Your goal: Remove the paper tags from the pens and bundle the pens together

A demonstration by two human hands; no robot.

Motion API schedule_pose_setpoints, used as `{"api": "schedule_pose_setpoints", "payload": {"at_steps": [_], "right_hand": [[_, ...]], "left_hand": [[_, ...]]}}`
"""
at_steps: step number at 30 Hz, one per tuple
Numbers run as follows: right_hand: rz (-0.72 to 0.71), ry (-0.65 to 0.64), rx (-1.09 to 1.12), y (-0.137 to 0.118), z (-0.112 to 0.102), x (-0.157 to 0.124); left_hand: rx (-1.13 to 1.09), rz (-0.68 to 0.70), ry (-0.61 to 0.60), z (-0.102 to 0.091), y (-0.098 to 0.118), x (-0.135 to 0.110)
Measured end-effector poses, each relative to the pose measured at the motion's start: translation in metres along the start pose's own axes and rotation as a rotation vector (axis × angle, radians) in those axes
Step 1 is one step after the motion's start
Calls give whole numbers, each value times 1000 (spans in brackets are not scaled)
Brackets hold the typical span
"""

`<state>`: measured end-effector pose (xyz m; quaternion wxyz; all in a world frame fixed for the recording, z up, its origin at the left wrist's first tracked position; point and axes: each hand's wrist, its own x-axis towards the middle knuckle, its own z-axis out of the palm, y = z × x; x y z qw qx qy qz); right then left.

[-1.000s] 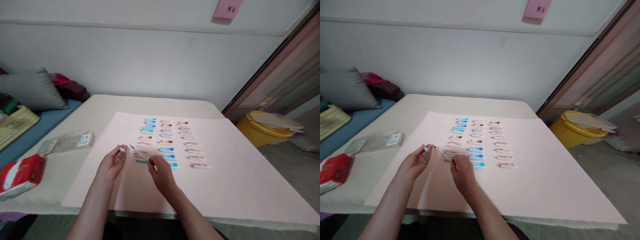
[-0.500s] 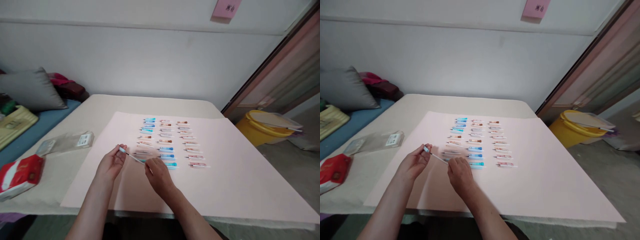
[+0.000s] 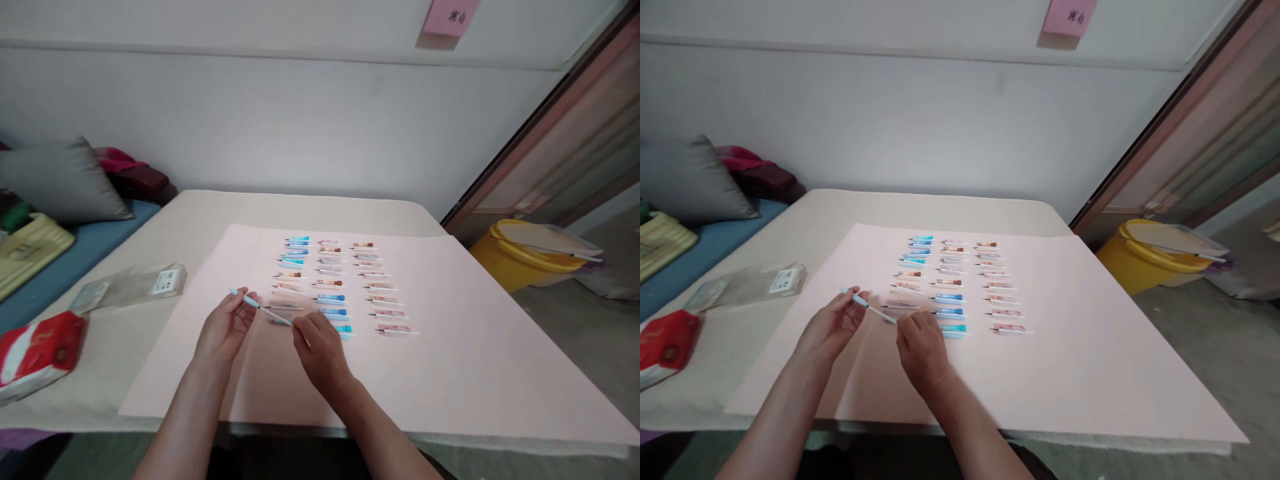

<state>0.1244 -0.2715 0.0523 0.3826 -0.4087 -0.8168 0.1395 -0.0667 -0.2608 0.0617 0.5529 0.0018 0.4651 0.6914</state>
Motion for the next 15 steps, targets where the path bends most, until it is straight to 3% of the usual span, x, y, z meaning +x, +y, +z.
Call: {"api": "schedule_pose_setpoints", "payload": {"at_steps": [4, 15], "right_hand": [[-1, -6, -27, 1, 1, -1], [-4, -7, -21, 0, 2, 0]], "left_hand": [[-8, -44, 14, 4, -8, -4], [48, -78, -105, 11, -26, -15]]}}
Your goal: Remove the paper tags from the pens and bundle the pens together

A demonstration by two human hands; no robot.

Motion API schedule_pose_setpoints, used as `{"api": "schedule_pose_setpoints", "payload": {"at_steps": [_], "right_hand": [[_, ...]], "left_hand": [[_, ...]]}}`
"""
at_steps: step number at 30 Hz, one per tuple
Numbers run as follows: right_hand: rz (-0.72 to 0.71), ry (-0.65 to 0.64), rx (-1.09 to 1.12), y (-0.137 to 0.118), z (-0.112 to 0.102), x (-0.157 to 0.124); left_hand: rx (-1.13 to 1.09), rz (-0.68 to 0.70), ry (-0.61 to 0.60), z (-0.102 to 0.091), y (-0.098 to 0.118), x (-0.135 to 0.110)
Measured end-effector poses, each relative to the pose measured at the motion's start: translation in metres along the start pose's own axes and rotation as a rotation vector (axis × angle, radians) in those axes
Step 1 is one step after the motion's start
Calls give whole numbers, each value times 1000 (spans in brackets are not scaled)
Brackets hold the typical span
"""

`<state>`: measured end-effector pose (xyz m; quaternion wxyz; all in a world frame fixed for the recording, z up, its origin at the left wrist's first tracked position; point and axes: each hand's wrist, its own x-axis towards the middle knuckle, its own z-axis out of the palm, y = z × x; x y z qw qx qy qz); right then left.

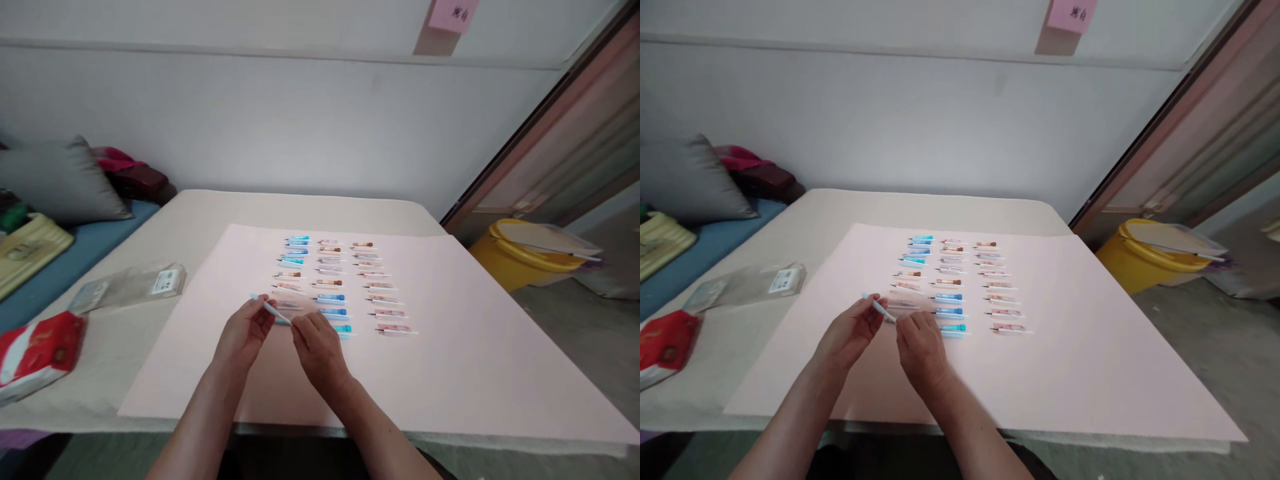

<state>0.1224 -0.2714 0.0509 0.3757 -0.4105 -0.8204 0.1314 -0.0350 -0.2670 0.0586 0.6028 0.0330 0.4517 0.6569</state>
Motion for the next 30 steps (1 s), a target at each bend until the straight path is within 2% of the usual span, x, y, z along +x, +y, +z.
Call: {"api": "schedule_pose_setpoints", "payload": {"at_steps": [7, 18, 24, 30], "right_hand": [[31, 55, 82, 2, 0, 3], [48, 75, 144, 0, -4, 3], [70, 77, 142, 2, 0, 4], [153, 73, 285, 4, -1, 5]], "left_hand": [[-15, -51, -28, 9, -12, -7], [-10, 46, -9, 6, -1, -6], [35, -21, -80, 10, -8, -9], [66, 1, -131, 12, -13, -12]]}}
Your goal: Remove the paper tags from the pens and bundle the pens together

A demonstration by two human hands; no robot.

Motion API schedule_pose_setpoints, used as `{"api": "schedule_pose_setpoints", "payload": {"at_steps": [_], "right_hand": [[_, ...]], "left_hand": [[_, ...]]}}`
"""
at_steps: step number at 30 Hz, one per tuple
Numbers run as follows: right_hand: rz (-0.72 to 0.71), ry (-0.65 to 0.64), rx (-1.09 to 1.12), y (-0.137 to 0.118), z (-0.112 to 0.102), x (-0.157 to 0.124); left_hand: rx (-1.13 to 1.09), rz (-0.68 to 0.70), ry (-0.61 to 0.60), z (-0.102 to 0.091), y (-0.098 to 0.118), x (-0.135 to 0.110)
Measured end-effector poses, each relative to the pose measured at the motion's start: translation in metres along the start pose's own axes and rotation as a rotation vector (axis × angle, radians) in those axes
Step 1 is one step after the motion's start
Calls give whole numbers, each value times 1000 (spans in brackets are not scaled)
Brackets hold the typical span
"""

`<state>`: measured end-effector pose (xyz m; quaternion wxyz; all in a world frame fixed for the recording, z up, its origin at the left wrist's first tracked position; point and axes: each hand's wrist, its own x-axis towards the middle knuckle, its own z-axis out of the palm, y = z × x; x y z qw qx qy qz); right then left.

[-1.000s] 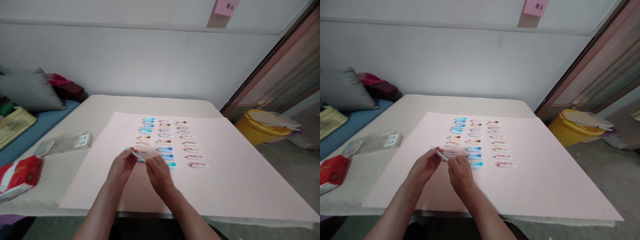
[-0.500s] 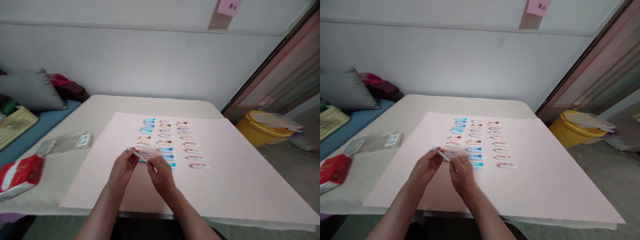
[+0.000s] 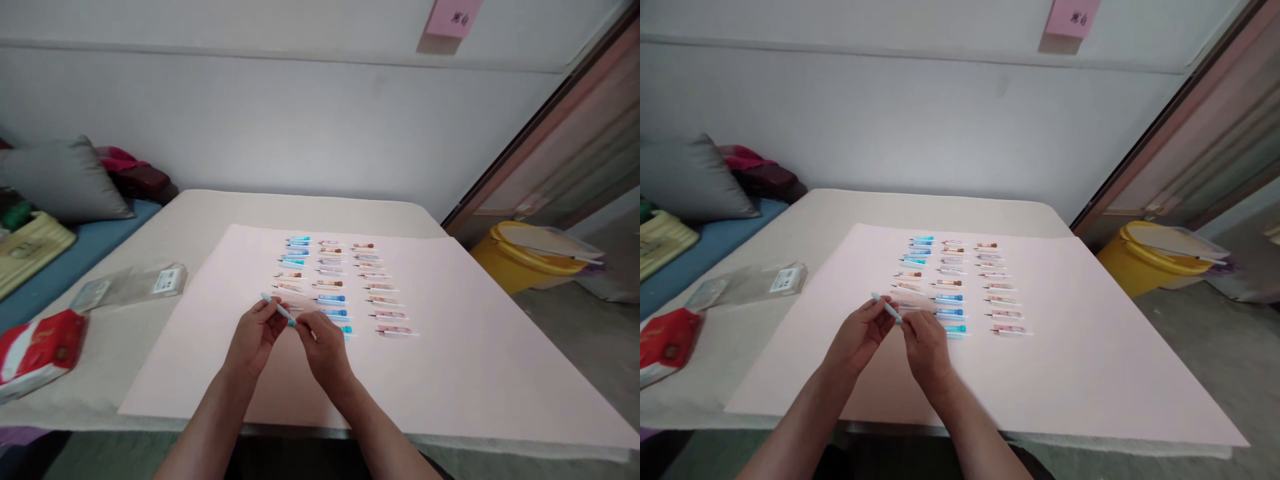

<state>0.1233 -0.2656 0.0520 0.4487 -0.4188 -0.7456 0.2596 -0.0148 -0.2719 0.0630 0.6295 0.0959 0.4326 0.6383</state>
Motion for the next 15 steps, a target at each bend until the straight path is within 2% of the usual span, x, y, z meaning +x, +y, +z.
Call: {"api": "schedule_pose_setpoints", "payload": {"at_steps": [10, 15], "right_hand": [[54, -21, 31, -1, -4, 1], [66, -22, 60, -1, -1, 2]], "left_hand": [[26, 46, 45, -6, 11, 4], [40, 14, -3, -4, 3, 4]]}}
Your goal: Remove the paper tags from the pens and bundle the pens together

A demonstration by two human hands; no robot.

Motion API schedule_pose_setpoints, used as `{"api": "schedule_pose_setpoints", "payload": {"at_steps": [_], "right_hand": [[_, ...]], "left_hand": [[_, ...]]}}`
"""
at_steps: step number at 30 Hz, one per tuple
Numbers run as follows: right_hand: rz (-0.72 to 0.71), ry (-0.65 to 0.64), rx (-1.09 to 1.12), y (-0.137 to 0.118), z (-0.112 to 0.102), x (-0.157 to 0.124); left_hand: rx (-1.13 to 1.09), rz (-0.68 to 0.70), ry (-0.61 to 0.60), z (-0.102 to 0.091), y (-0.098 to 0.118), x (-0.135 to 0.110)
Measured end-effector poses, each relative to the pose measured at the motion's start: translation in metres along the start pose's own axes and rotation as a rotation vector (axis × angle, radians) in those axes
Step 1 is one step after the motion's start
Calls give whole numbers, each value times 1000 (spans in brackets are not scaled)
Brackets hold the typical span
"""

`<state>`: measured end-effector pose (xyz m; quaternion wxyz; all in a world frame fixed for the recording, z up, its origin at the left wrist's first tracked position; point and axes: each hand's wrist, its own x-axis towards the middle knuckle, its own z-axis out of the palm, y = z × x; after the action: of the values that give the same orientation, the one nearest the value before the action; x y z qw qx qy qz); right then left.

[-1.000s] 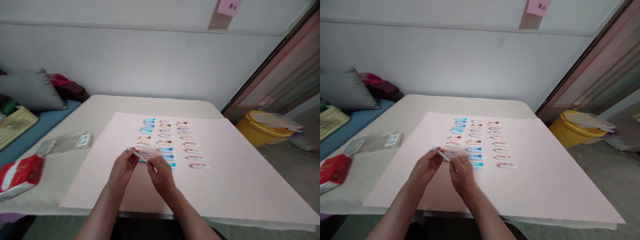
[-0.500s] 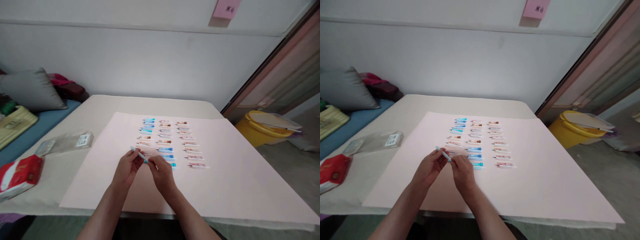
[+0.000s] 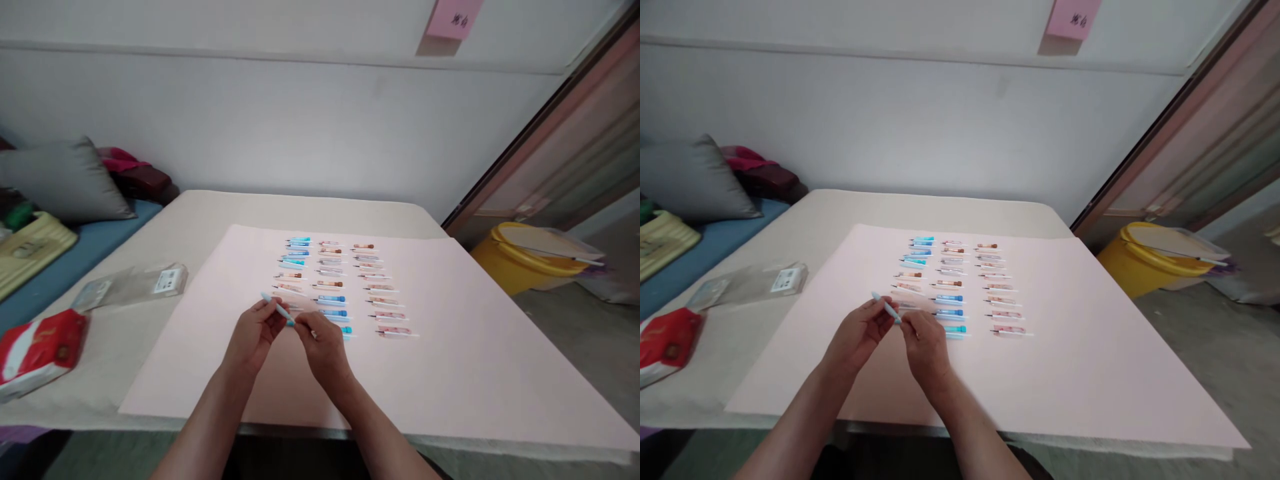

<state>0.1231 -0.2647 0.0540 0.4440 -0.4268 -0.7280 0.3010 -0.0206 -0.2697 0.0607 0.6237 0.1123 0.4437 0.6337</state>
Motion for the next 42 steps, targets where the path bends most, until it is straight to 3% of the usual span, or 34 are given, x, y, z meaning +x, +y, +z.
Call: {"api": "schedule_pose_setpoints", "payload": {"at_steps": [12, 23, 28, 32, 36, 42], "right_hand": [[161, 7, 92, 0, -2, -1], [171, -46, 101, -3, -2, 3], [93, -31, -225, 16, -5, 8], [-24, -228, -658, 34, 8, 6], [-112, -427, -867, 38, 32, 2], [-20, -555, -897, 33, 53, 7]], "left_hand": [[29, -50, -66, 9, -11, -8], [-88, -109, 17, 2, -4, -1], [-170, 37, 199, -20, 31, 9], [-221, 53, 247, -34, 50, 14], [-229, 36, 229, -34, 49, 12], [-223, 22, 198, -31, 43, 10]]}}
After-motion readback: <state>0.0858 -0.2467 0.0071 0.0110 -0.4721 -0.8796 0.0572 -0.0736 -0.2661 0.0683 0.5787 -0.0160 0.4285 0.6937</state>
